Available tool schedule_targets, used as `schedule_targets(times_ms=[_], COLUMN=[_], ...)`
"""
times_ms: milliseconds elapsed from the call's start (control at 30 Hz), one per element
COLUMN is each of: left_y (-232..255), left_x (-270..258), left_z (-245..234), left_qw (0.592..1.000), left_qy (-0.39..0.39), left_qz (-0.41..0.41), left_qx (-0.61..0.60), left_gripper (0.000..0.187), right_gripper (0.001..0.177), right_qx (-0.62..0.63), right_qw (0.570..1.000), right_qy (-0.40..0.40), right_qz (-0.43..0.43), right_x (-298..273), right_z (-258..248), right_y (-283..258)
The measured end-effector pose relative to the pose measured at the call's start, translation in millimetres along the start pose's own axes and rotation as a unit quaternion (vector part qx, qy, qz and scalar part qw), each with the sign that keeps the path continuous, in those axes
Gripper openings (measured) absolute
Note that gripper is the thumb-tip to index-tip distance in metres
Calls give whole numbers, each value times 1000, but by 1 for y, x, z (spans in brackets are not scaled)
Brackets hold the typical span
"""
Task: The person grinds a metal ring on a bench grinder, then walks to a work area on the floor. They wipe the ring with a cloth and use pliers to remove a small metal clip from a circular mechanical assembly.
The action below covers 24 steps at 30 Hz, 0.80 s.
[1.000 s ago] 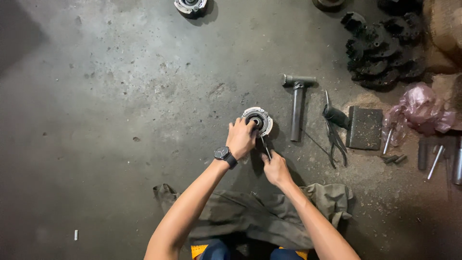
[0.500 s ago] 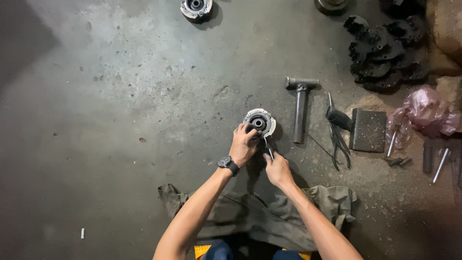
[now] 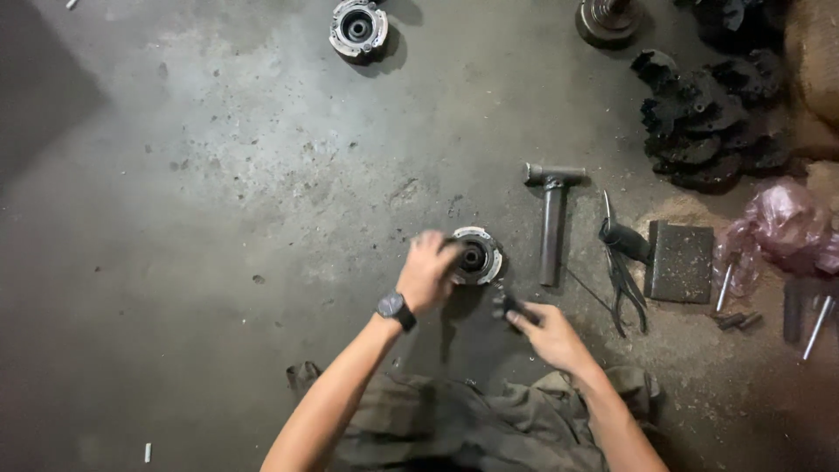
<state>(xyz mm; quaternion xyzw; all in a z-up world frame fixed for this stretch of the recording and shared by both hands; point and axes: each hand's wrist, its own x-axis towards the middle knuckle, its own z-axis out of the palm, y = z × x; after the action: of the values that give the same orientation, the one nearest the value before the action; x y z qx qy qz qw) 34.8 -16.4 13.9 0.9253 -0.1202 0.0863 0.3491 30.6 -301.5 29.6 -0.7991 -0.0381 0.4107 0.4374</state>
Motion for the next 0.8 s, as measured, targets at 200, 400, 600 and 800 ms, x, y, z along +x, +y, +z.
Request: schedule_targets(times_ms=[200,400,600,800], left_y=[-65,-72,-49,18], left_x=[58,77,67,37], left_z=[23,35,8,-37], left_qw=[989,972,991,916], left_qy=[-15,-110,18,132], left_qz=[-121,-165,-135,-274], left_qx=[82,124,-1,-260], left_gripper=[31,20,23,16], right_gripper=[31,38,46,52], right_qx=[101,149,188,160], right_qw=[983,941,942,974], right_qy=[144,271,266,159], right_qz=[-48,-138,-80,-36], right_x=[16,18,41,31], right_z=[3,6,16,16], right_y=[-24,-45,-2,-57])
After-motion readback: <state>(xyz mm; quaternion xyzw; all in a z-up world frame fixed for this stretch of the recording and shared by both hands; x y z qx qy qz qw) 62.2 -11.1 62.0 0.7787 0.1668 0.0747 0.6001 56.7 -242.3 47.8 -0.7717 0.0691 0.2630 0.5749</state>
